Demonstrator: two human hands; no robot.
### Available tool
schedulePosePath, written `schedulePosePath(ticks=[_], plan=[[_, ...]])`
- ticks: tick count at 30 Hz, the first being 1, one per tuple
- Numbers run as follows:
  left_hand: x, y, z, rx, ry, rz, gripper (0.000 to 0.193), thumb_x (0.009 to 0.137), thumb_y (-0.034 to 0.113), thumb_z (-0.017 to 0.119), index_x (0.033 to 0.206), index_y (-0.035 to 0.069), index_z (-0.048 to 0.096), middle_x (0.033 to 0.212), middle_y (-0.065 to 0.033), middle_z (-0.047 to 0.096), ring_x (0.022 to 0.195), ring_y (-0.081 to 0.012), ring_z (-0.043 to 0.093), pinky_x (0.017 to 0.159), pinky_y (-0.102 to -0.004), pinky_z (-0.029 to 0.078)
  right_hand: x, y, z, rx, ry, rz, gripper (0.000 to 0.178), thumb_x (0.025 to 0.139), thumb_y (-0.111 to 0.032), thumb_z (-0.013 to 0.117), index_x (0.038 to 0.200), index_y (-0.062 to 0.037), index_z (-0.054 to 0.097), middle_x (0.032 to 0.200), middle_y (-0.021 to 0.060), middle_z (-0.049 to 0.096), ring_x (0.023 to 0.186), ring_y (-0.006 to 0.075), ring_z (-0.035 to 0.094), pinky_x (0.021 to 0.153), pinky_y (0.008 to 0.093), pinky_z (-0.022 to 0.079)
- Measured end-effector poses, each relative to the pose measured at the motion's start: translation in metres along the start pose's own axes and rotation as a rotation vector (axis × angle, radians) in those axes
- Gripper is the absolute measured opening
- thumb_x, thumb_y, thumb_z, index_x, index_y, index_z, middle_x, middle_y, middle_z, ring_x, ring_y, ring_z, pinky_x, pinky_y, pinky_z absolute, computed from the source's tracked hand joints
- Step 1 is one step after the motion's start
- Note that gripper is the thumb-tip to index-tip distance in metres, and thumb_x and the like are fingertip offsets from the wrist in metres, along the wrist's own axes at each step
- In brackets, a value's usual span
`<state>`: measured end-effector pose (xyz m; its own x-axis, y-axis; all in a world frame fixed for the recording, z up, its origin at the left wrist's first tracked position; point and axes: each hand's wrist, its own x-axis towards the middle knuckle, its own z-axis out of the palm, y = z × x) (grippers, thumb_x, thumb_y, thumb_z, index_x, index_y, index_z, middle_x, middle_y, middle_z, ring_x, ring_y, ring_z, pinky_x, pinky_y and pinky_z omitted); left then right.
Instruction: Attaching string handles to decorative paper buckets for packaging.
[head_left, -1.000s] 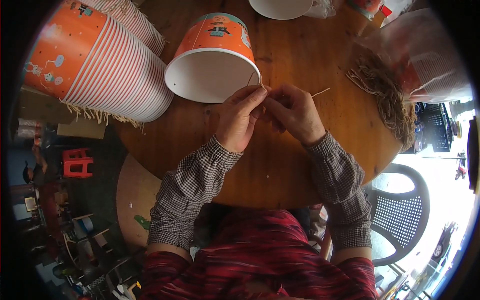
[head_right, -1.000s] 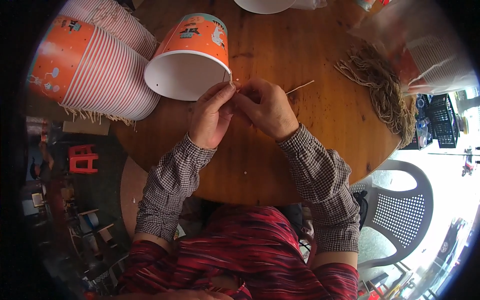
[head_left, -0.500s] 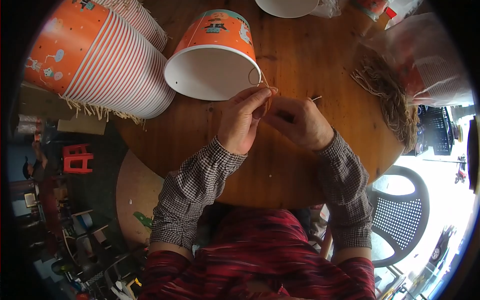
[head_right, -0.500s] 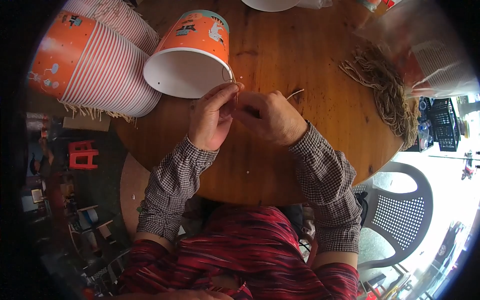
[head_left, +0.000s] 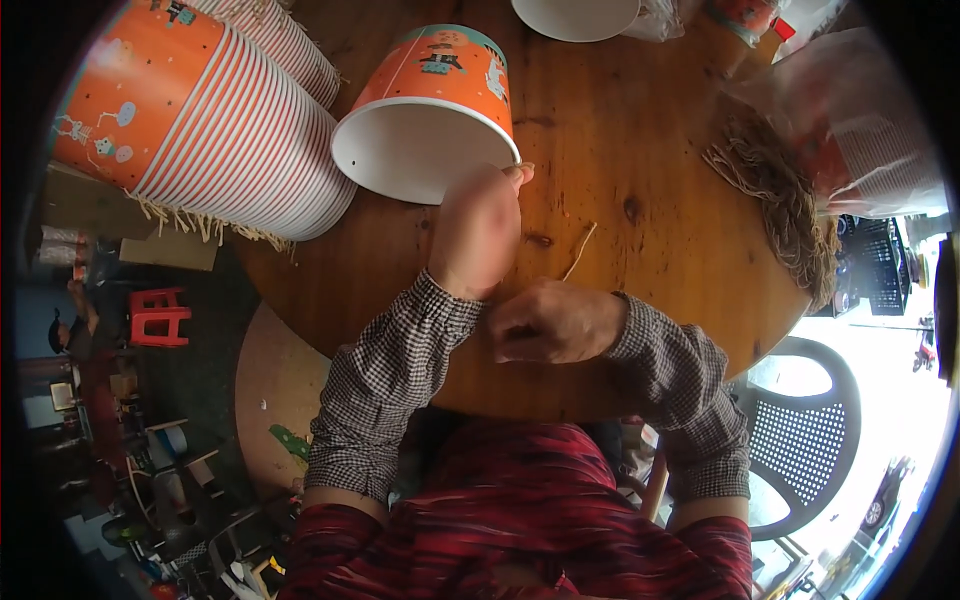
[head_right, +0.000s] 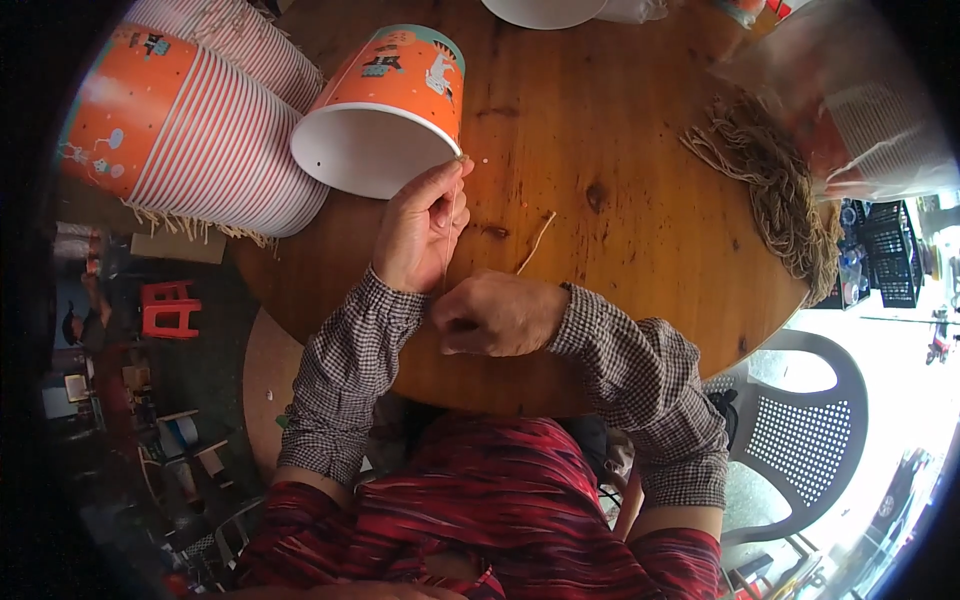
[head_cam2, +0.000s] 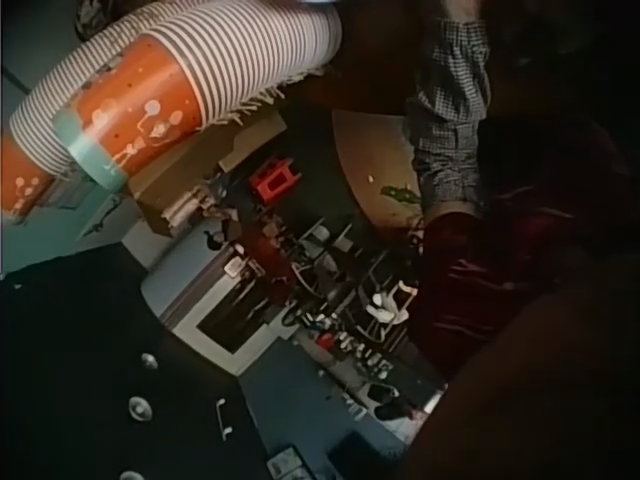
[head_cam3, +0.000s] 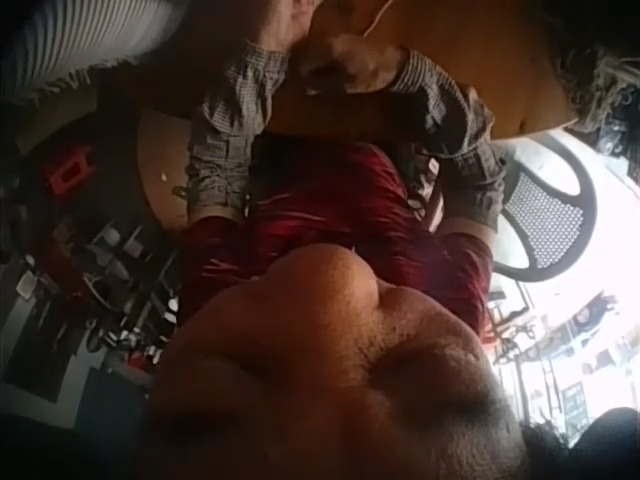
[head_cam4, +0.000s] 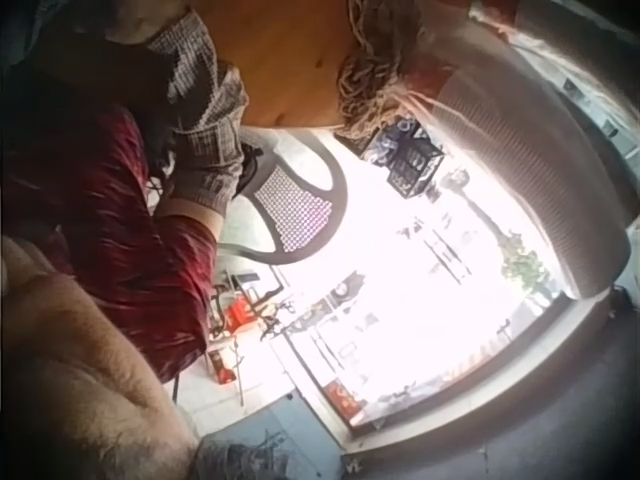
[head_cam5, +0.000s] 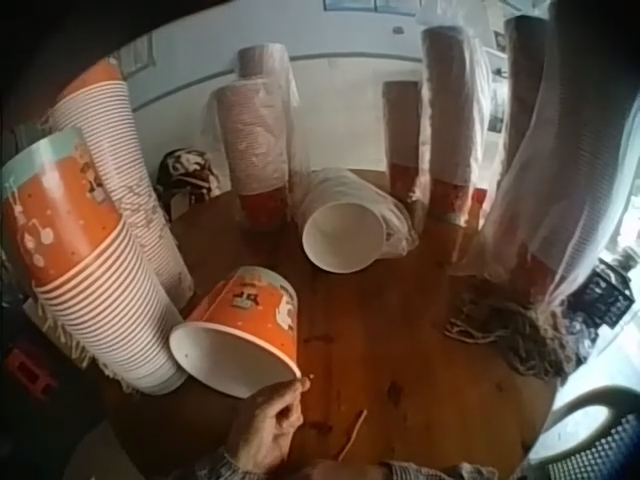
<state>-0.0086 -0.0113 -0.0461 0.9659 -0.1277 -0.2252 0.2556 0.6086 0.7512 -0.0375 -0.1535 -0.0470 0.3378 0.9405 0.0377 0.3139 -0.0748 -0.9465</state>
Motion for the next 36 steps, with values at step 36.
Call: schedulePosePath(ticks=[36], plan=[[-0.006,-0.015,0.006,0.452,-0.019,0.138,0.013,0.091,0.012,0.060,0.091,0.001,0.068,0.076,-0.0007,0.064,0.059,-0.0046,0.053,0.052,-0.0201,0.044,-0.020,0.011,-0.042,0.123,0.951,0.361,0.022,0.090,-0.017,0.059,0.086,0.0037,0.065,0.070,0.0082,0.068,0.056,0.0108,0.061,0.049,0.0249,0.049]])
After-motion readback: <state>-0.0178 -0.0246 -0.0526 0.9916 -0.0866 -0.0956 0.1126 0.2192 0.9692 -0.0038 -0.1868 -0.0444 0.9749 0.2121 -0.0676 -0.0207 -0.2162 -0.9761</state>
